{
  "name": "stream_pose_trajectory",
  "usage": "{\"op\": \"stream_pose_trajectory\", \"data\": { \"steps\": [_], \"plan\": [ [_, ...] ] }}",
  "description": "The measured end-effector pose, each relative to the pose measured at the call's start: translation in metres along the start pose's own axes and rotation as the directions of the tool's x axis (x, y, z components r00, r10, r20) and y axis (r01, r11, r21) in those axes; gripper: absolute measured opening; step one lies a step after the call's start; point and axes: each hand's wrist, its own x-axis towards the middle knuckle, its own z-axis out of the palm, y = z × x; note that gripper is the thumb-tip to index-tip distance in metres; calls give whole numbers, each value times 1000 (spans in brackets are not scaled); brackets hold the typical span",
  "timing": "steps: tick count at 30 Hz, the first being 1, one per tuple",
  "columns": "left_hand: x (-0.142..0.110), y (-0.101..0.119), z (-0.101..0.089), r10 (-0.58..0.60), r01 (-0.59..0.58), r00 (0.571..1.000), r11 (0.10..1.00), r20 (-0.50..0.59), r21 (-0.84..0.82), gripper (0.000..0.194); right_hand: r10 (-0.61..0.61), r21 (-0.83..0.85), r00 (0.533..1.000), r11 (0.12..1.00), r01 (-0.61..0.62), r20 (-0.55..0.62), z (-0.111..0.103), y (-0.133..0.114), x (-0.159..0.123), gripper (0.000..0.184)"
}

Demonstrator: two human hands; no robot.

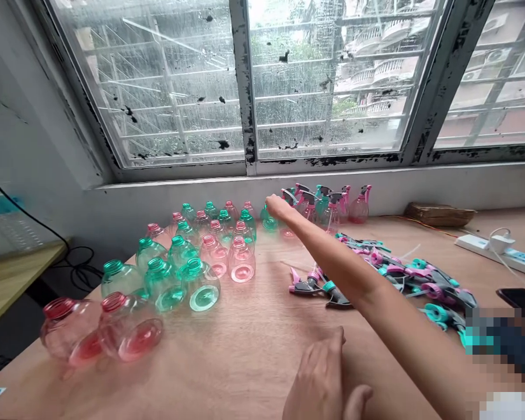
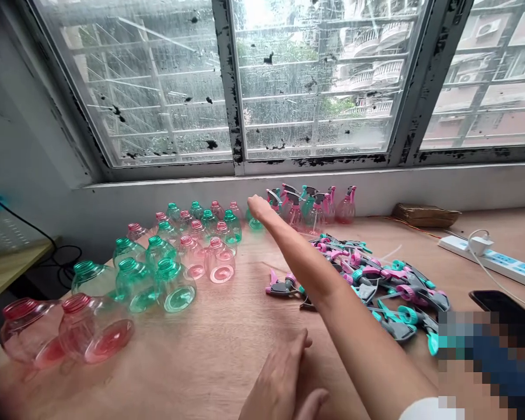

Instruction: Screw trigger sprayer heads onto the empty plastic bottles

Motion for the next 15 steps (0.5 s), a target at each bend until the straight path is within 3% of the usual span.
{"op": "stream_pose_trajectory", "data": {
  "steps": [3, 6, 8, 10, 12, 15],
  "plan": [
    [-6, -2, -4, 24, -39, 995, 987, -92, -159, 72, -50, -41, 991, 998, 45, -121, -29, -3, -30, 28],
    [-7, -4, -10, -10, -84, 967, 932, -256, -353, 56, -114, -67, 962, 993, 100, -246, -67, 2, -82, 26],
    [-4, -7, -13, -97, -119, 930, 833, -354, -541, 52, -161, -75, 939, 987, 145, -303, -91, 8, -131, 30],
    [0, -9, -13, -151, -209, 897, 684, -416, -699, 62, -200, 1, 918, 977, 214, -343, -106, 16, -187, 30],
    [2, -11, -13, -159, -259, 894, 579, -419, -773, 76, -233, 223, 931, 928, 300, -280, -105, 25, -242, 24],
    [0, -8, -12, -142, -301, 893, 518, -427, -801, 94, -271, 532, 952, 790, 304, -141, -71, 39, -308, 24]
  ]
}}
